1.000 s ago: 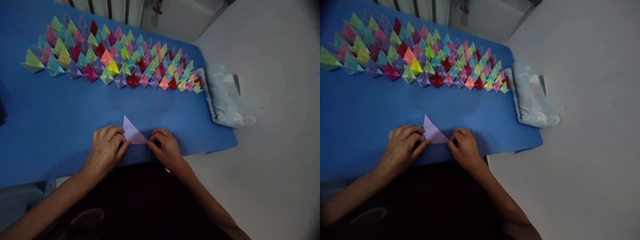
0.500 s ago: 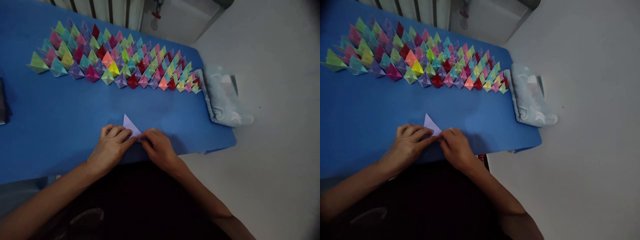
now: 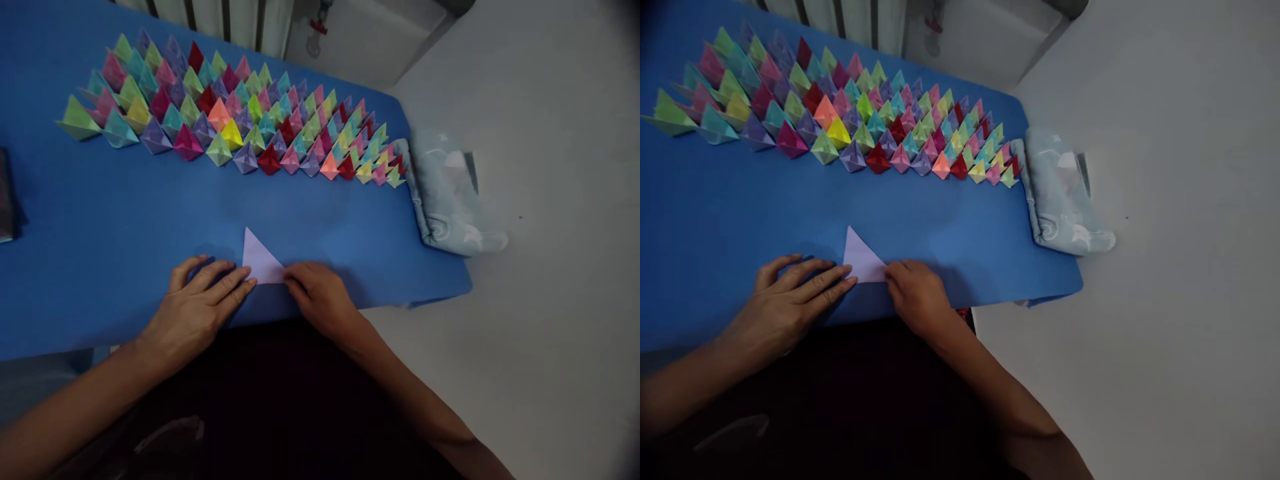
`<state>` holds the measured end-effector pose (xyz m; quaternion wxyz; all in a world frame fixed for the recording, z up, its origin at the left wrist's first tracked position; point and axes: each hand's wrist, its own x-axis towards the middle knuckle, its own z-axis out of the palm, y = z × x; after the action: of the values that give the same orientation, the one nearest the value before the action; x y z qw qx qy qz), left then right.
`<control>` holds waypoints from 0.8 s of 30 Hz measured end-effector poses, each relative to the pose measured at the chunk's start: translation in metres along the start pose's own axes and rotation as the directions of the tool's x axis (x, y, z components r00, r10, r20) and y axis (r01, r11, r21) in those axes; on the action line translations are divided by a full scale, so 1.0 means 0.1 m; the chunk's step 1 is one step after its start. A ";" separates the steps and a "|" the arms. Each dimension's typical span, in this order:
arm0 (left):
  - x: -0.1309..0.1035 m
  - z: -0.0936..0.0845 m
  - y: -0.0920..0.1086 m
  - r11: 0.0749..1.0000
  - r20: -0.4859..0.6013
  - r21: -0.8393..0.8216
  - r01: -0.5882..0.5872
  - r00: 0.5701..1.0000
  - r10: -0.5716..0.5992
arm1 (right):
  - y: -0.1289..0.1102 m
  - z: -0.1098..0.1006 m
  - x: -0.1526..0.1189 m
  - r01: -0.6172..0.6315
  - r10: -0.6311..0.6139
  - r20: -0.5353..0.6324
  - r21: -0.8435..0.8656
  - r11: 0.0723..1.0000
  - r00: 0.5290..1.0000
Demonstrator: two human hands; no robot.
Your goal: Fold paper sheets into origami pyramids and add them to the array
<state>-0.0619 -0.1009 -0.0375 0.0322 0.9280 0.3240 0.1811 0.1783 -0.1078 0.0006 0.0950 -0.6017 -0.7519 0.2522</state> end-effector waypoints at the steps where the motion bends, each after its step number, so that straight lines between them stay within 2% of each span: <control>1: -0.02 -0.01 0.00 1.000 -0.001 0.003 -0.003 1.000 0.003 | 0.00 -0.01 -0.01 -0.017 0.017 0.001 -0.002 1.000 1.000; 10: -0.11 -0.03 0.05 0.997 -0.017 0.076 0.000 1.000 0.001 | -0.06 -0.07 0.01 -0.031 0.036 0.061 -0.086 0.996 0.997; 15: -0.12 0.02 0.12 0.991 -0.050 0.133 0.023 0.999 -0.017 | -0.19 -0.01 0.18 0.039 -0.045 -0.041 -0.138 0.990 0.998; 17: -0.13 0.05 0.13 0.991 -0.078 0.125 0.047 0.996 -0.038 | -0.22 -0.01 0.26 0.024 -0.029 -0.050 -0.099 0.995 0.998; 19: -0.15 0.08 0.13 0.992 -0.110 0.112 0.060 0.993 -0.048 | -0.21 -0.02 0.32 -0.017 0.017 -0.010 -0.017 1.000 1.000; 24: -0.18 0.12 0.13 0.995 -0.132 0.069 0.073 0.989 -0.064 | -0.11 -0.07 0.38 -0.140 0.111 0.111 0.303 0.943 0.988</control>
<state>-0.0629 -0.1214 -0.0522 -0.0167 0.9032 0.3634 0.2276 0.1622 -0.0717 0.0058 0.1369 -0.6137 -0.6668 0.4000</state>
